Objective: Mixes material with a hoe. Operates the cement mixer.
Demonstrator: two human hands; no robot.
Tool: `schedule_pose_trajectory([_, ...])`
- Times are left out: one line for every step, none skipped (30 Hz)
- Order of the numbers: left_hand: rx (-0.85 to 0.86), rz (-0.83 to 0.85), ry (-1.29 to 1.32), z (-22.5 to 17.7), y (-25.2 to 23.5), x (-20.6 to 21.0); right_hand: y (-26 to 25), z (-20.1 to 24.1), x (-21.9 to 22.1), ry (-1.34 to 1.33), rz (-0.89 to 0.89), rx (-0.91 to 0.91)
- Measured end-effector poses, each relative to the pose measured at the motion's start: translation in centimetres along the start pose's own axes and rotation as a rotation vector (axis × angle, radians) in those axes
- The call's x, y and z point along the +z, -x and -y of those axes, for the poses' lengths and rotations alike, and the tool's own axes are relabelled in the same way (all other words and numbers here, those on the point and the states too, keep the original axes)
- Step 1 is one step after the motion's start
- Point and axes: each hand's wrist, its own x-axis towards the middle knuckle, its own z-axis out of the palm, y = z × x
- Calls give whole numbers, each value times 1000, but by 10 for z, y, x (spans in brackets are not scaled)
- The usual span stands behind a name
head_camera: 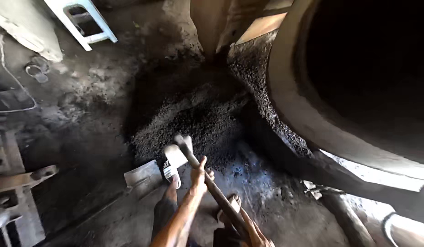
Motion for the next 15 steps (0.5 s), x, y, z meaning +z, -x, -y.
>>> schedule_pose_trajectory([101, -11, 105, -34, 1, -13, -21, 23, 4, 24, 12, 19])
schedule_pose_trajectory([212, -12, 151, -71, 4, -24, -49, 45, 8, -4, 53, 31])
schedule_pose_trajectory([334, -7, 155, -109, 11, -34, -82, 67, 12, -47, 98, 23])
schedule_pose_trajectory([459, 7, 139, -147, 21, -40, -117, 90, 16, -98, 128, -3])
schedule_pose_trajectory([589, 35, 115, -183, 32, -43, -151, 115, 18, -160, 134, -45])
schedule_pose_trajectory([727, 67, 80, -218, 42, -40, -185, 140, 17, -197, 98, -105])
schedule_pose_trajectory([869, 94, 48, -249, 51, -34, -221, 164, 12, -218, 21, -192])
schedule_pose_trajectory([1000, 109, 12, -275, 57, -23, -256, 186, 3, -241, -71, -288])
schedule_pose_trajectory([1123, 108, -47, -294, 57, -12, -290, 207, -10, -263, -162, -373])
schedule_pose_trajectory([1233, 62, -102, -307, 50, 3, -324, 224, -26, -272, -243, -442])
schedule_pose_trajectory([1323, -2, -140, -315, 35, 17, -355, 236, -40, -274, -304, -486])
schedule_pose_trajectory([1384, -51, -156, -318, 15, 31, -385, 238, -48, -271, -351, -506])
schedule_pose_trajectory([1414, -75, -156, -320, -10, 47, -415, 228, -51, -266, -390, -508])
schedule_pose_trajectory([1400, -86, -151, -316, -40, 62, -442, 207, -51, -260, -405, -478])
schedule_pose_trajectory([1343, -96, -136, -303, -79, 78, -466, 174, -45, -258, -393, -409])
